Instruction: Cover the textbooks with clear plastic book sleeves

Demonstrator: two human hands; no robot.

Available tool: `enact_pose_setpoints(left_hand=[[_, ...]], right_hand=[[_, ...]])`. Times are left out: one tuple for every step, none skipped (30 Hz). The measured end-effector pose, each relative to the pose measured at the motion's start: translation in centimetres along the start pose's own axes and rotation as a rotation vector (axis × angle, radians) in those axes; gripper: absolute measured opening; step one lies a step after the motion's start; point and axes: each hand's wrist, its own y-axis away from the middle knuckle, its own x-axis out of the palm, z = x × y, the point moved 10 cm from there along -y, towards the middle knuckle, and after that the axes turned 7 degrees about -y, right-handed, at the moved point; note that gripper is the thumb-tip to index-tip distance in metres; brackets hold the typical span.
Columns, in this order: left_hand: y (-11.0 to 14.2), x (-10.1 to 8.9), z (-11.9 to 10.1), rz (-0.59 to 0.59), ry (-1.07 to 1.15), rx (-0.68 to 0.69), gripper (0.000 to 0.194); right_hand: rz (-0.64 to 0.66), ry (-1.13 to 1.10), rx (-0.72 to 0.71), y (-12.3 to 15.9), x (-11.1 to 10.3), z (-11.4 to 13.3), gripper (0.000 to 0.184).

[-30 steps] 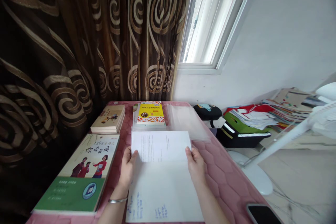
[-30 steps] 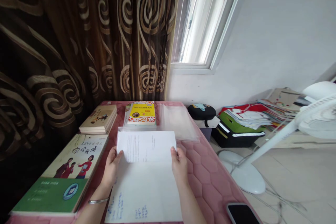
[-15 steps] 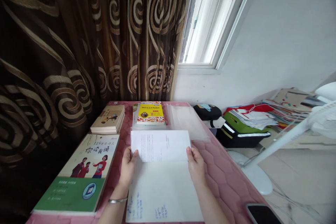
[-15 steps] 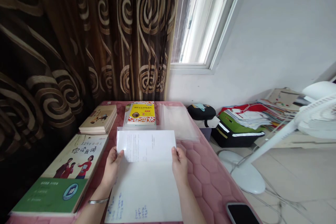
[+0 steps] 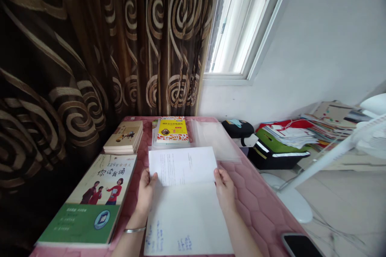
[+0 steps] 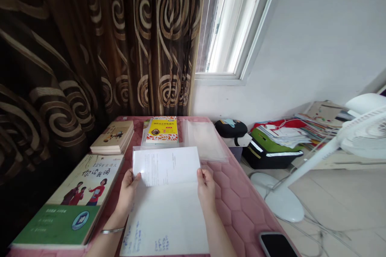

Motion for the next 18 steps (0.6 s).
enact_pose_setpoints(left_hand=[[0.02, -0.02, -0.12, -0.003, 0.003, -0.001, 0.032], [0.04, -0.04, -0.19, -0.006, 0.006, -0.003, 0.033], [0.06, -0.08, -0.22, -0.01, 0.008, -0.007, 0.033], [0.06, -0.08, -0.18, -0.011, 0.01, -0.012, 0.033], [0.06, -0.08, -0.12, -0.011, 0.013, -0.017, 0.033], [0.06, -0.06, -0.04, -0.01, 0.013, -0.019, 0.033], [0.04, -0.05, 0.04, -0.01, 0.011, -0.019, 0.034], [0.02, -0.03, 0.12, -0.01, 0.008, -0.018, 0.034], [0.0, -0.02, 0.18, -0.009, 0.003, -0.014, 0.034], [-0.02, 0.01, 0.22, -0.008, -0.002, -0.01, 0.035], [-0.04, 0.03, 0.24, -0.007, -0.006, -0.006, 0.035], [-0.06, 0.06, 0.25, -0.005, -0.011, -0.002, 0.035], [-0.08, 0.08, 0.25, -0.002, -0.016, 0.002, 0.036], [-0.1, 0.09, 0.24, -0.001, -0.021, 0.006, 0.036], [-0.12, 0.08, 0.22, -0.001, -0.026, 0.01, 0.036], [-0.14, 0.06, 0.21, -0.002, -0.03, 0.013, 0.037], [-0.15, 0.03, 0.2, -0.004, -0.032, 0.014, 0.037], [-0.17, 0.0, 0.23, -0.005, -0.034, 0.013, 0.038]], right_hand=[[-0.002, 0.021, -0.006, -0.08, -0.09, -0.08, 0.05], [-0.004, 0.04, -0.013, -0.15, -0.18, -0.14, 0.052], [-0.005, 0.057, -0.018, -0.21, -0.24, -0.2, 0.053], [-0.006, 0.071, -0.019, -0.25, -0.26, -0.26, 0.053], [-0.006, 0.077, -0.017, -0.26, -0.27, -0.31, 0.054], [-0.003, 0.073, -0.011, -0.22, -0.22, -0.35, 0.054], [0.003, 0.053, -0.001, -0.16, -0.11, -0.39, 0.054], [0.013, 0.021, 0.01, -0.06, 0.05, -0.4, 0.052], [0.021, -0.018, 0.016, 0.04, 0.2, -0.35, 0.05], [0.027, -0.054, 0.016, 0.14, 0.33, -0.22, 0.048], [0.028, -0.079, 0.009, 0.22, 0.4, -0.05, 0.046], [0.025, -0.088, -0.004, 0.26, 0.4, 0.13, 0.045], [0.018, -0.079, -0.016, 0.26, 0.36, 0.26, 0.045], [0.012, -0.059, -0.022, 0.23, 0.3, 0.29, 0.046], [0.009, -0.033, -0.023, 0.17, 0.25, 0.22, 0.047], [0.008, -0.009, -0.021, 0.09, 0.22, 0.07, 0.049], [0.008, 0.013, -0.017, 0.02, 0.18, -0.1, 0.05], [0.008, 0.03, -0.013, -0.05, 0.15, -0.26, 0.052]])
